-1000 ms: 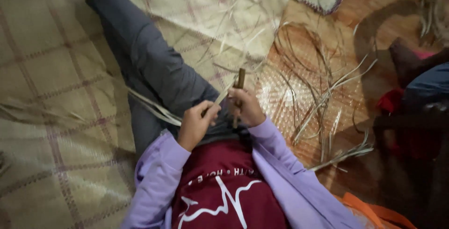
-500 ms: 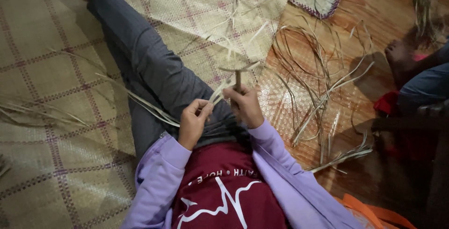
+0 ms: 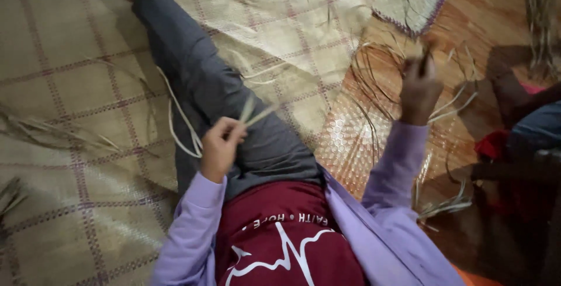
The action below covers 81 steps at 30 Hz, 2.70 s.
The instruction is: Preparing and stripping natural fibers using a wooden tool to form specific shapes, likely for weaving.
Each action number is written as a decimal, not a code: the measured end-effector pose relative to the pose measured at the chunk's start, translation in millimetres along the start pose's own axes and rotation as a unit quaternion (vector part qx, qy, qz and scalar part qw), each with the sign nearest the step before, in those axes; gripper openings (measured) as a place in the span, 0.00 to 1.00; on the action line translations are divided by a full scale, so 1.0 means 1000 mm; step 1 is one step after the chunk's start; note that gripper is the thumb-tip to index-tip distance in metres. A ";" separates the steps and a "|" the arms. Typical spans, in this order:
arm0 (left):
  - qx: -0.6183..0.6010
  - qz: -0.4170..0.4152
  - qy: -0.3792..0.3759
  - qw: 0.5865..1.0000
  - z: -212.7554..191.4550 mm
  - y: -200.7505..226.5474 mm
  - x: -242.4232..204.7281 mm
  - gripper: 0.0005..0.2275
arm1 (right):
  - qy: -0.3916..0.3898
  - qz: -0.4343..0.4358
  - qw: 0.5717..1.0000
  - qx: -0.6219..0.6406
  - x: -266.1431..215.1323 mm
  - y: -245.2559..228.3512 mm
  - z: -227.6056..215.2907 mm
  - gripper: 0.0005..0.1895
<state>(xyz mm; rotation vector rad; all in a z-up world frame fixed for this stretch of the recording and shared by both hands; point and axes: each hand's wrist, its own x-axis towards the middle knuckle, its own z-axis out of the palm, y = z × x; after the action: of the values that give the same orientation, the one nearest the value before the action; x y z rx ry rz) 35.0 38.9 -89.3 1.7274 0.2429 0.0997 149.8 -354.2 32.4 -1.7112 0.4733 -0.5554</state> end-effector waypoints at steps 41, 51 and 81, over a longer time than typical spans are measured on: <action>0.052 -0.097 -0.110 0.988 0.009 0.032 -0.009 0.06 | -0.425 -0.060 0.897 -0.105 -0.132 0.070 0.086 0.23; 0.028 -0.066 -0.108 0.992 0.023 0.054 -0.017 0.06 | -0.406 -0.150 0.897 -0.094 -0.166 0.035 0.109 0.26; 0.299 0.136 -0.162 0.930 -0.013 0.014 -0.005 0.09 | -0.102 -0.444 0.874 -0.169 -0.120 0.074 0.101 0.09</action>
<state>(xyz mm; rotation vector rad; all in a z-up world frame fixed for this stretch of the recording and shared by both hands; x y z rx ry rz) 28.9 48.7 -73.4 2.3442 -0.2435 -0.0678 112.2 -219.7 -70.7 -2.2704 -0.4487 -0.9621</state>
